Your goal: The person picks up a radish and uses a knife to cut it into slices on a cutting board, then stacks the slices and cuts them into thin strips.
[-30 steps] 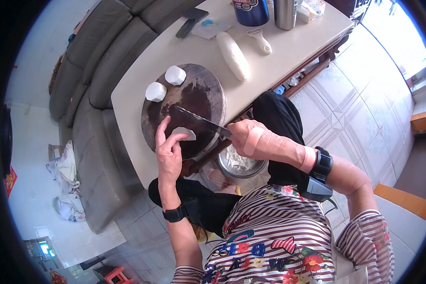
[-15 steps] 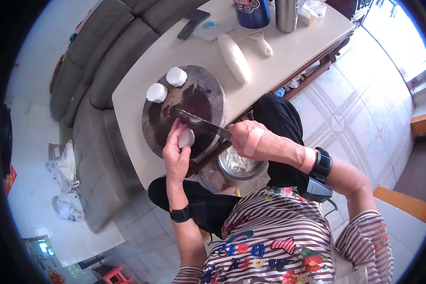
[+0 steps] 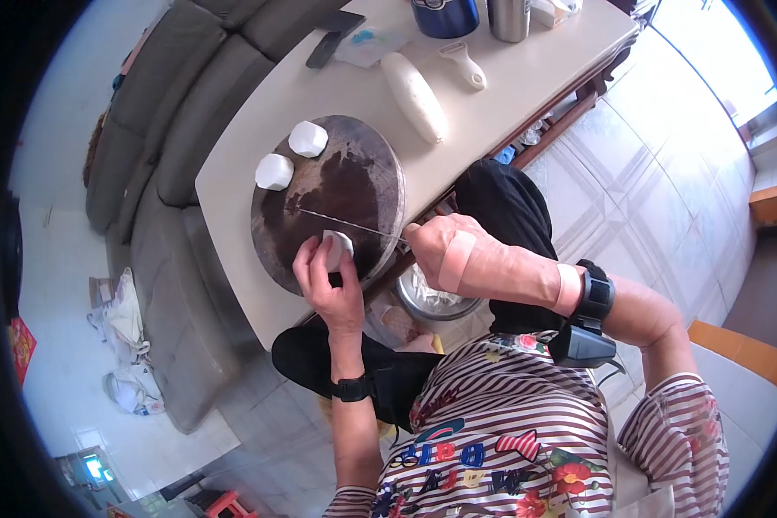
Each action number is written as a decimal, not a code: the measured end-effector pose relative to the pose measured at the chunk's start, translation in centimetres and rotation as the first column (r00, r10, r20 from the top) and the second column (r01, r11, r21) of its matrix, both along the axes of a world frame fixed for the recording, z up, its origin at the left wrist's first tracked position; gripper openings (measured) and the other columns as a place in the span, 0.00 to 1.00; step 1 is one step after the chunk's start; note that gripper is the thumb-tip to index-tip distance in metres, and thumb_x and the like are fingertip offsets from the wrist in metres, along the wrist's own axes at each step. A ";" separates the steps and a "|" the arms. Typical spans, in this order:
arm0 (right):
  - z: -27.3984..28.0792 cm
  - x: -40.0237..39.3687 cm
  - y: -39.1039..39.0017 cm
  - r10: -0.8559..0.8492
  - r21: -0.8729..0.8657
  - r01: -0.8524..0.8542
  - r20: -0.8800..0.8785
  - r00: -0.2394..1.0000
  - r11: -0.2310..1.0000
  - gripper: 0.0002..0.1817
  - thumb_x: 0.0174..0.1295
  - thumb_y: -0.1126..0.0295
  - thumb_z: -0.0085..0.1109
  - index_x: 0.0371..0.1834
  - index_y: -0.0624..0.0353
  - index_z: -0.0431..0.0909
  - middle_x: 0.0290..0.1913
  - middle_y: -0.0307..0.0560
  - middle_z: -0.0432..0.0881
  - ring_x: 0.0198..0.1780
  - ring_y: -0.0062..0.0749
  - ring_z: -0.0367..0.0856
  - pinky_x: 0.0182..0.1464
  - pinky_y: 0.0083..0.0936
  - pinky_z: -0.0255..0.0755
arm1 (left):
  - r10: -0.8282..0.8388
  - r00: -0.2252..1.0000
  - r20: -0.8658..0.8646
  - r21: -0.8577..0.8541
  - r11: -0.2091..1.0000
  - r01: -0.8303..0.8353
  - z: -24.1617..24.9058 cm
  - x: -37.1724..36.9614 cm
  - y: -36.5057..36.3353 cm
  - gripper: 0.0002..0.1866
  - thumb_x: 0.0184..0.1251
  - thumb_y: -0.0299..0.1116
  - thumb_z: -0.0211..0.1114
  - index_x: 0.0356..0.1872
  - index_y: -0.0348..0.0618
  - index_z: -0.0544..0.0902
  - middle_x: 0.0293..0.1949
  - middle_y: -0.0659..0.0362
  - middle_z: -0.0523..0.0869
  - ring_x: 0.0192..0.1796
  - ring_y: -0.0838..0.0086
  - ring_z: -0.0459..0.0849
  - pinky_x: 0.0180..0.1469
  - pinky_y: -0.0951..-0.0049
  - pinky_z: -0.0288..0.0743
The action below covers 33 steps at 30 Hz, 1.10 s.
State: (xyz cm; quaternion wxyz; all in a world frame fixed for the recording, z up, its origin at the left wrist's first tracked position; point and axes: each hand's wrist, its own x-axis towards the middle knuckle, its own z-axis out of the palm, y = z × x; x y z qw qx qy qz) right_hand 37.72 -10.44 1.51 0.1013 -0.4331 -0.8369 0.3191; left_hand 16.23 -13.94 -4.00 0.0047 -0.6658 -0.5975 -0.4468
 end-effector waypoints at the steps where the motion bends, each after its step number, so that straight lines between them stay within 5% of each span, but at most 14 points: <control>1: 0.4 0.1 -0.1 0.005 0.007 -0.005 -0.005 1.000 1.000 0.10 0.51 0.75 0.58 0.36 0.67 0.76 0.25 0.58 0.82 0.33 0.53 0.85 0.34 0.40 0.78 | 0.010 0.997 -0.082 0.045 0.999 -0.007 -0.4 -0.5 0.0 0.13 0.61 0.26 0.68 0.46 0.35 0.83 0.51 0.50 0.78 0.53 0.57 0.79 0.56 0.61 0.74; 6: 1.2 -0.1 -0.6 0.089 0.039 -0.092 0.079 0.993 0.995 0.10 0.52 0.76 0.56 0.38 0.67 0.76 0.25 0.57 0.82 0.33 0.51 0.85 0.33 0.39 0.78 | -0.034 0.973 -0.229 0.066 0.997 0.050 -0.7 -1.2 0.8 0.11 0.57 0.21 0.67 0.42 0.33 0.83 0.49 0.48 0.79 0.50 0.54 0.79 0.49 0.58 0.76; 10: 1.2 0.1 -0.7 0.108 0.089 -0.109 0.016 0.994 0.990 0.10 0.56 0.75 0.54 0.41 0.67 0.76 0.25 0.54 0.83 0.33 0.49 0.86 0.32 0.37 0.79 | -0.007 0.983 -0.182 0.127 0.991 0.031 -1.6 -0.9 1.1 0.09 0.59 0.20 0.64 0.41 0.31 0.83 0.47 0.47 0.80 0.47 0.54 0.79 0.47 0.59 0.76; 19: 2.8 0.5 0.7 0.180 -0.106 -0.170 0.084 0.980 0.980 0.14 0.51 0.71 0.63 0.39 0.67 0.78 0.29 0.55 0.84 0.37 0.50 0.86 0.36 0.35 0.80 | 0.020 0.991 -0.132 0.111 0.994 -0.005 -1.8 -0.6 1.1 0.09 0.62 0.22 0.62 0.42 0.31 0.82 0.46 0.47 0.79 0.46 0.55 0.79 0.46 0.61 0.76; 22: 2.3 0.6 1.5 0.222 -0.017 -0.223 -0.033 0.974 0.975 0.12 0.44 0.77 0.60 0.34 0.69 0.74 0.20 0.57 0.79 0.27 0.52 0.83 0.29 0.38 0.76 | 0.017 0.991 -0.135 0.108 0.994 -0.002 -1.7 -0.7 1.1 0.09 0.63 0.23 0.61 0.43 0.31 0.81 0.46 0.47 0.79 0.46 0.55 0.79 0.45 0.61 0.76; 33: 2.9 -4.7 4.1 0.241 -0.173 -0.234 0.020 0.970 0.957 0.14 0.46 0.72 0.66 0.35 0.67 0.78 0.29 0.57 0.84 0.36 0.51 0.86 0.38 0.38 0.80 | -0.004 0.996 -0.093 0.088 0.996 0.013 -1.6 -0.6 1.0 0.09 0.66 0.26 0.60 0.45 0.33 0.81 0.46 0.48 0.79 0.46 0.56 0.80 0.47 0.62 0.76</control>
